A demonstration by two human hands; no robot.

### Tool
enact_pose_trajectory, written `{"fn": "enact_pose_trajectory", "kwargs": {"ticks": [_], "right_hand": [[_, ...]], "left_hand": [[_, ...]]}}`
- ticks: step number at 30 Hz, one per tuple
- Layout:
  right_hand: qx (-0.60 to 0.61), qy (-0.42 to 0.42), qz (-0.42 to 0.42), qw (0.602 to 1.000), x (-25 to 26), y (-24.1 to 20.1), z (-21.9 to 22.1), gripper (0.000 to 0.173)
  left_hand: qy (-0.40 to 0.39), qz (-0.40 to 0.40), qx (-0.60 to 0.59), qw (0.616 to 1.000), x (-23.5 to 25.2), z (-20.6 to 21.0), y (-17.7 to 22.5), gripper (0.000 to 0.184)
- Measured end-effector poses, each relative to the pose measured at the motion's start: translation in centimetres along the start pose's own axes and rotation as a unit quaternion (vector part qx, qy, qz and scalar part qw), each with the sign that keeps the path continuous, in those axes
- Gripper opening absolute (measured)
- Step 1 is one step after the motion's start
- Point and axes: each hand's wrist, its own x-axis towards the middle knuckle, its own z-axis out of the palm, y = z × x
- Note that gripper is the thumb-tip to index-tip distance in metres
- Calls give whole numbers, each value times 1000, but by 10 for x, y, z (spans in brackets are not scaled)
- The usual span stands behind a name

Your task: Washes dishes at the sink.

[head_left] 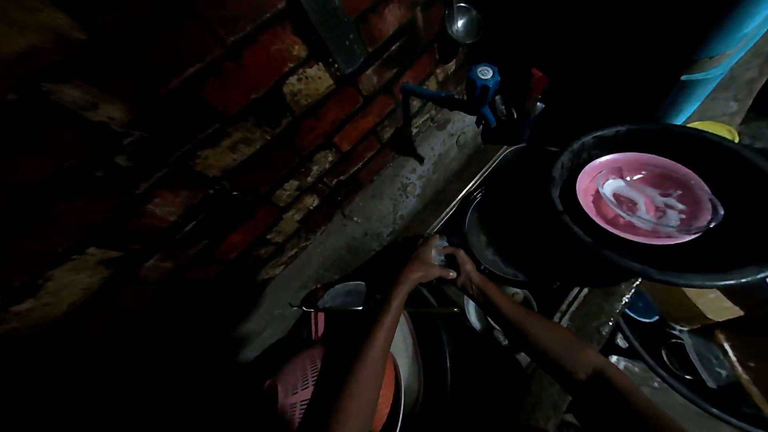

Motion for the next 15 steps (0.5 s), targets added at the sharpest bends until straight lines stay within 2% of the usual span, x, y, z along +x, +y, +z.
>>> {"fn": "enact_pose_trajectory", "kwargs": {"ticks": [4, 8, 10, 11, 12, 13, 15], "right_hand": [[-144, 72, 32, 986, 6, 1, -7, 25], [-294, 90, 12, 951, 15, 5, -8, 34], [-350, 42, 24, 936, 22, 5, -11, 35], [-409, -13, 25, 912, 26, 5, -15, 33], [-482, -71, 20, 873, 33, 4, -22, 35], [-523, -99, 26, 846, 41, 6, -27, 39], [-548, -98, 43, 829, 53, 12, -32, 45]], "left_hand": [[16, 4, -71, 997, -3, -9, -1, 87], [34, 1, -45, 998, -12, -25, 5, 75], [45, 16, -51, 998, -18, -31, 5, 72], [49, 24, -57, 997, -22, -33, 6, 71], [49, 29, -58, 997, -24, -35, 6, 70], [50, 31, -53, 997, -26, -36, 6, 69], [53, 34, -40, 997, -29, -37, 7, 68]]}}
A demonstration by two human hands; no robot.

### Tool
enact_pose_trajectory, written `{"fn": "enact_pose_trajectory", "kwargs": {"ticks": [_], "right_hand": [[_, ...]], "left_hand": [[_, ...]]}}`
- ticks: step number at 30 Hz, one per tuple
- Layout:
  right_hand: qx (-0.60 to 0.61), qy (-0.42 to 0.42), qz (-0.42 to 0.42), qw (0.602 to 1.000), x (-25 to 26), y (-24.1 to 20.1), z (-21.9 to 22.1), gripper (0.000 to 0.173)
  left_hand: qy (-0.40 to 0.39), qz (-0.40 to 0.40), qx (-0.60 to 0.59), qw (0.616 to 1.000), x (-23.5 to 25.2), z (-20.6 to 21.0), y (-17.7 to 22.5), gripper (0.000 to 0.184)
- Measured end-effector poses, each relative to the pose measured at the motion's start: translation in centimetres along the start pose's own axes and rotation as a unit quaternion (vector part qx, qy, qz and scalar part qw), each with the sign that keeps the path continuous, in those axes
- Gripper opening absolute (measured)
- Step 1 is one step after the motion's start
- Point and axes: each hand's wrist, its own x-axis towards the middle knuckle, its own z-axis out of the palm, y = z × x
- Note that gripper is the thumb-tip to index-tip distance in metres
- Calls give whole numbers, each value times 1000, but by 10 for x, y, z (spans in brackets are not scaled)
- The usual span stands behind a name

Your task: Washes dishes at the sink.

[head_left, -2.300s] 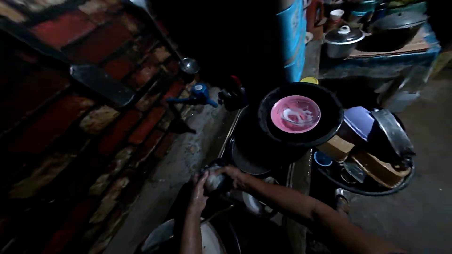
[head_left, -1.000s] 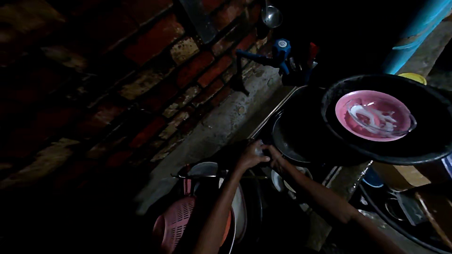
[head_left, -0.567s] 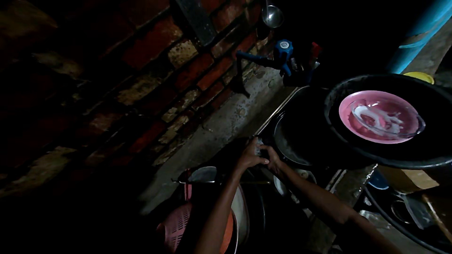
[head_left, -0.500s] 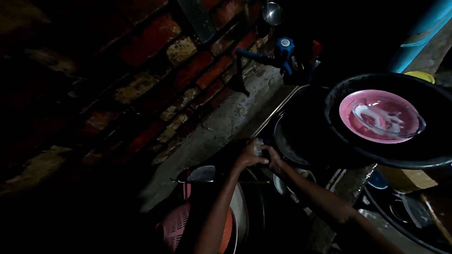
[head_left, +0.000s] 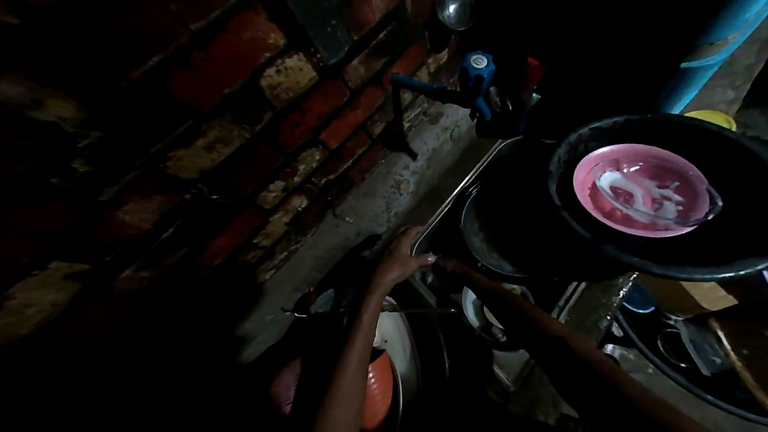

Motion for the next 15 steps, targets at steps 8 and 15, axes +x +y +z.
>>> {"fn": "enact_pose_trajectory", "kwargs": {"ticks": [8, 15], "right_hand": [[-100, 64, 12, 993, -23, -16, 2, 52], [-148, 47, 14, 988, -35, -26, -1, 75]], "left_hand": [[0, -4, 12, 1000, -3, -5, 15, 65], [-21, -6, 19, 1000, 13, 1, 24, 64]]}}
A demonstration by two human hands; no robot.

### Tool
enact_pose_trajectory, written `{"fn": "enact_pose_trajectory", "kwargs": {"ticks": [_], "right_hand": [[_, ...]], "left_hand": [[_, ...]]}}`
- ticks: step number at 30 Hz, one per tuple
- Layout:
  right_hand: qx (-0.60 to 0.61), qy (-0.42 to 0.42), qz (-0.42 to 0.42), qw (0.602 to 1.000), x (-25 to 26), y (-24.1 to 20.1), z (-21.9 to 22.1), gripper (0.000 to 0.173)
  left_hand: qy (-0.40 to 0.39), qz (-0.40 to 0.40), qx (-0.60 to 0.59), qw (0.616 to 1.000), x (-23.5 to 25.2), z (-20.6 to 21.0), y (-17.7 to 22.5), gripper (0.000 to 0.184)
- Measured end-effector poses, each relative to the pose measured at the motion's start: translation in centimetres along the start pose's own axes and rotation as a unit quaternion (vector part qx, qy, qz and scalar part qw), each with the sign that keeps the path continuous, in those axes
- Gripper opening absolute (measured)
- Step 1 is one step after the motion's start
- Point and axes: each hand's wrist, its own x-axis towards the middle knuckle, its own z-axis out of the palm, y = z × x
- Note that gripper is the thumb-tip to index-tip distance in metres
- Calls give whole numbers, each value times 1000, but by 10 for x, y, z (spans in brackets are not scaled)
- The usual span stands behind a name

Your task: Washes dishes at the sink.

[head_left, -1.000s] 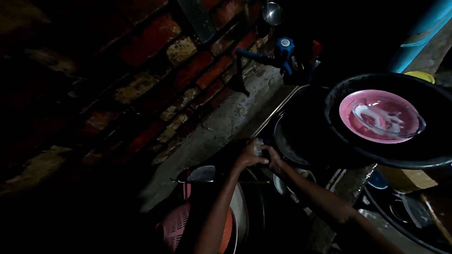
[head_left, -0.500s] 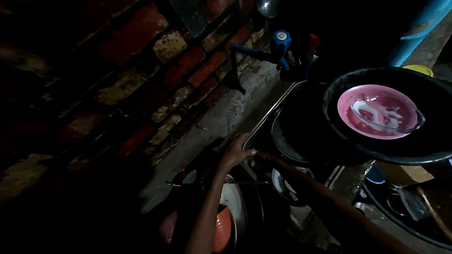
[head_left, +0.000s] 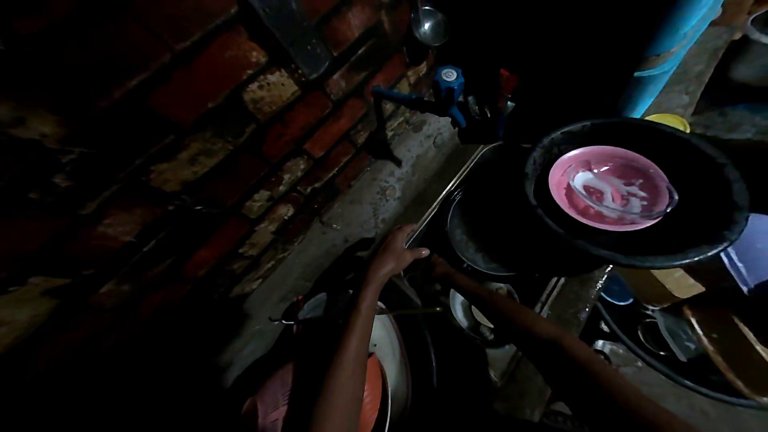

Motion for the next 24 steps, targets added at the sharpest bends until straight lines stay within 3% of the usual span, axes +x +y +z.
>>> {"fn": "enact_pose_trajectory", "kwargs": {"ticks": [3, 8, 12, 16, 19, 24], "right_hand": [[-12, 8, -9, 1000, -4, 1, -2, 73], [62, 15, -31, 997, 12, 14, -2, 90], [121, -20, -38, 992, 19, 18, 2, 51], [184, -62, -22, 981, 36, 21, 15, 35], [247, -46, -32, 967, 43, 22, 19, 35], [215, -5, -11, 977, 38, 22, 19, 47]], "left_hand": [[-13, -8, 1, 1000, 11, 4, -3, 62], [-7, -23, 7, 1000, 18, 2, -4, 60], [3, -16, 5, 1000, 12, -8, 4, 59], [27, 11, 8, 1000, 5, -18, 1, 61], [41, 35, -8, 999, -1, -26, 1, 59], [43, 69, -14, 997, -12, -24, 9, 54]]}}
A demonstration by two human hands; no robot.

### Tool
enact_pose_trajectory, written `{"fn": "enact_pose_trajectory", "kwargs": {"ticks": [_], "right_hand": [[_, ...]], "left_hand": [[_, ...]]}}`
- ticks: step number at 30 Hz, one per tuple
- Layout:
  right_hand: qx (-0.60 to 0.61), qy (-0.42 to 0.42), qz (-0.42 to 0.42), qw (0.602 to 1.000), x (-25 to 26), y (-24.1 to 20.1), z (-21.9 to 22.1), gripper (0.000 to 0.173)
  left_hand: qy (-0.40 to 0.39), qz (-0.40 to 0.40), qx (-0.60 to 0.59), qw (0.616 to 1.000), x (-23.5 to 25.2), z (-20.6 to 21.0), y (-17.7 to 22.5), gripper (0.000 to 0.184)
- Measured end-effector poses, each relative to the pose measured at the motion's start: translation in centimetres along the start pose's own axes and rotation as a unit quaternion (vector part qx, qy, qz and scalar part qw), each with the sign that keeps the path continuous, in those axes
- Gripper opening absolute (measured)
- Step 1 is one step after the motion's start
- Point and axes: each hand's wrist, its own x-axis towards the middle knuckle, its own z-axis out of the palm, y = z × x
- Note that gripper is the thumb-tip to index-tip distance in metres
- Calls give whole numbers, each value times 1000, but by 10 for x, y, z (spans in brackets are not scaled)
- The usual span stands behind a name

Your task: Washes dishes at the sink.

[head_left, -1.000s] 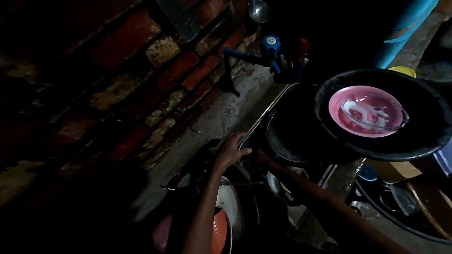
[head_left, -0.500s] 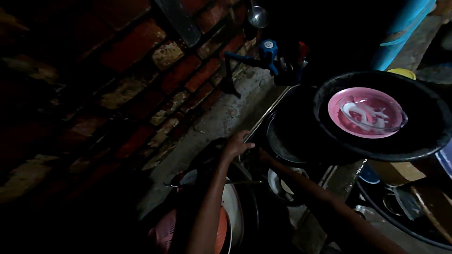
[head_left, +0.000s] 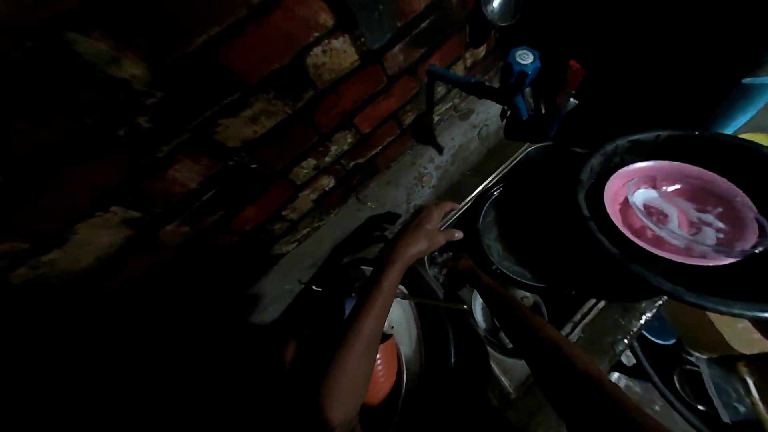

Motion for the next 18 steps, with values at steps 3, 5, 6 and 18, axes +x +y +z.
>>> {"fn": "enact_pose_trajectory", "kwargs": {"ticks": [3, 5, 6, 18], "right_hand": [[46, -3, -17, 999, -6, 1, -1, 35], [19, -31, -18, 999, -8, 6, -6, 27], [-22, -45, -6, 999, -9, 7, -8, 29], [67, -52, -81, 993, -10, 17, -3, 19]], "left_hand": [[7, 33, 12, 999, -7, 1, 5, 51], [17, 47, 18, 999, -18, 2, 8, 50], [26, 49, 22, 998, -26, 3, 11, 50], [246, 42, 36, 968, -164, 23, 49, 41]]}}
